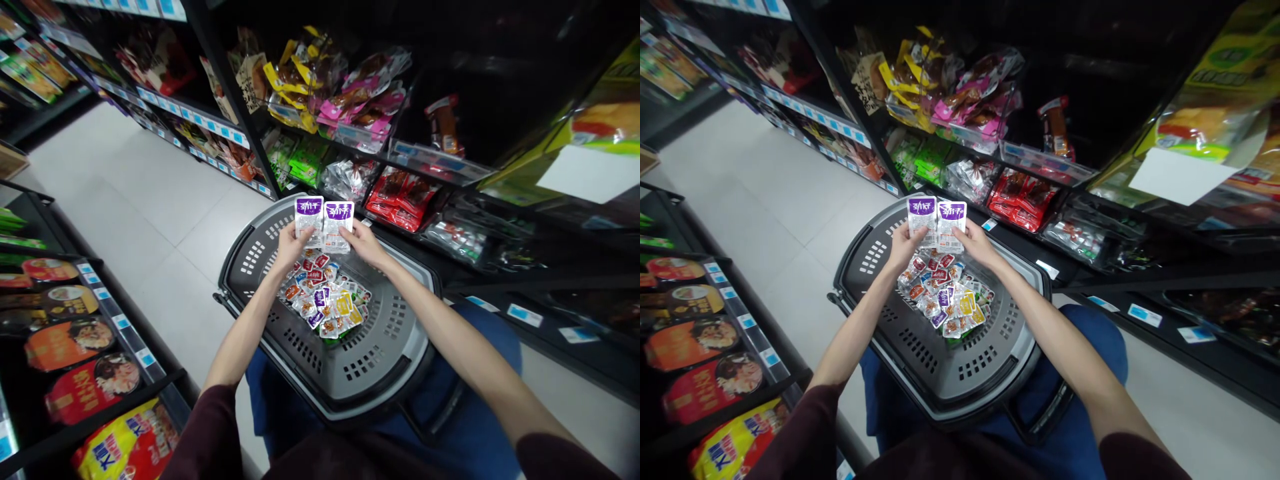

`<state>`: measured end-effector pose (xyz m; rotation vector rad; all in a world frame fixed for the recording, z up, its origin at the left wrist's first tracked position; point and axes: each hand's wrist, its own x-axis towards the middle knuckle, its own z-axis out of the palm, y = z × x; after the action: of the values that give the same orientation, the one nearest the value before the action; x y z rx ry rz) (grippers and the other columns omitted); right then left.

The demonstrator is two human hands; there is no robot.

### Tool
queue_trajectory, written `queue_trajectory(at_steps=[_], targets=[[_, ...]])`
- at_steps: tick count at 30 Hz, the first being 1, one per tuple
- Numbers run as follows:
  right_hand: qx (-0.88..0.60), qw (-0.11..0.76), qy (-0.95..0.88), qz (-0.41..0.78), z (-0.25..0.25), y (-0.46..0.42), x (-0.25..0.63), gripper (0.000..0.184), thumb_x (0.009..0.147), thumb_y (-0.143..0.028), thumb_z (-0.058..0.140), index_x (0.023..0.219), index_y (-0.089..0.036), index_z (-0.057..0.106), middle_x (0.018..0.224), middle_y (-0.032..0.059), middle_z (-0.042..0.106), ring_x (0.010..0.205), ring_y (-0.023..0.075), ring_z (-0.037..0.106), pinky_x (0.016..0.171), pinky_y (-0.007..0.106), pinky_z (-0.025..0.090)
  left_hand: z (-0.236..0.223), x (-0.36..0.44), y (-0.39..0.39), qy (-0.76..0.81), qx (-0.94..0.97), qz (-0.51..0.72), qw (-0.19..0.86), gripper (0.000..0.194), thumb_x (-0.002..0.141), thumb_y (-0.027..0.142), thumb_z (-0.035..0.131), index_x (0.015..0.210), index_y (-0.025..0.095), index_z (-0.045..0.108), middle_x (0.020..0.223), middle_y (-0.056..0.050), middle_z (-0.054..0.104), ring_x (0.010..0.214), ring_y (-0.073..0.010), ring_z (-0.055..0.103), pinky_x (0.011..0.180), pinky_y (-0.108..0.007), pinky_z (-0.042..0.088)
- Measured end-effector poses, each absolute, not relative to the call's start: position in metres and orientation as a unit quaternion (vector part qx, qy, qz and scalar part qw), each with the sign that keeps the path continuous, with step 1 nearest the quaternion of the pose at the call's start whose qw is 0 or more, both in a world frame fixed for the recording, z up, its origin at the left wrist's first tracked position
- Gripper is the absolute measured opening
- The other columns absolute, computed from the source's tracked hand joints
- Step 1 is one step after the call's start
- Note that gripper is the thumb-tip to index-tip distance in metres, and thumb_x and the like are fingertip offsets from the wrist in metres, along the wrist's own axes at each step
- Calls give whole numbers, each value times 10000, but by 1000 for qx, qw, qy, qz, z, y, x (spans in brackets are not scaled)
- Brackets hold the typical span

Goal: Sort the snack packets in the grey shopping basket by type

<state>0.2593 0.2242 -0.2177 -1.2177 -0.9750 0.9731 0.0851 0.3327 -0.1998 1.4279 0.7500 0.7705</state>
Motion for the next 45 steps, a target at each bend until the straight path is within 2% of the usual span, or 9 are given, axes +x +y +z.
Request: queue_trajectory(at_steps=[7,20,35,45], targets=[[-527,601,-423,427,-218,224,259,525,846,-631,649,1204,-248,636,1167,56,741,1024,273,701,935,471,575,-198,84,332,317,633,333,623,343,803,451,743,1004,175,706,1058,-97,765,889,-208,707,823,-377,560],[-531,594,-444,410,-218,224,259,556,851,-655,631,1241,-259,621,1195,55,730,1127,279,665,1001,482,540,-200,84,332,314,641,344,610,343,807,450,738,999,167,699,1000,-95,767,853,-203,702,808,-373,553],[-529,586,-441,428,-218,225,260,557,836,-653,641,1235,-264,614,1229,53,715,1066,270,690,996,480,547,-201,85,333,313,643,343,609,371,806,449,736,1047,173,679,1061,-106,754,909,-224,699,828,-385,556],[-515,600,-439,426,-222,224,260,490,863,-608,647,1214,-266,628,1197,46,731,1058,267,697,1030,498,528,-201,85,336,341,675,374,537,304,801,380,729,1035,211,638,1025,-82,717,922,-233,664,856,-417,525]])
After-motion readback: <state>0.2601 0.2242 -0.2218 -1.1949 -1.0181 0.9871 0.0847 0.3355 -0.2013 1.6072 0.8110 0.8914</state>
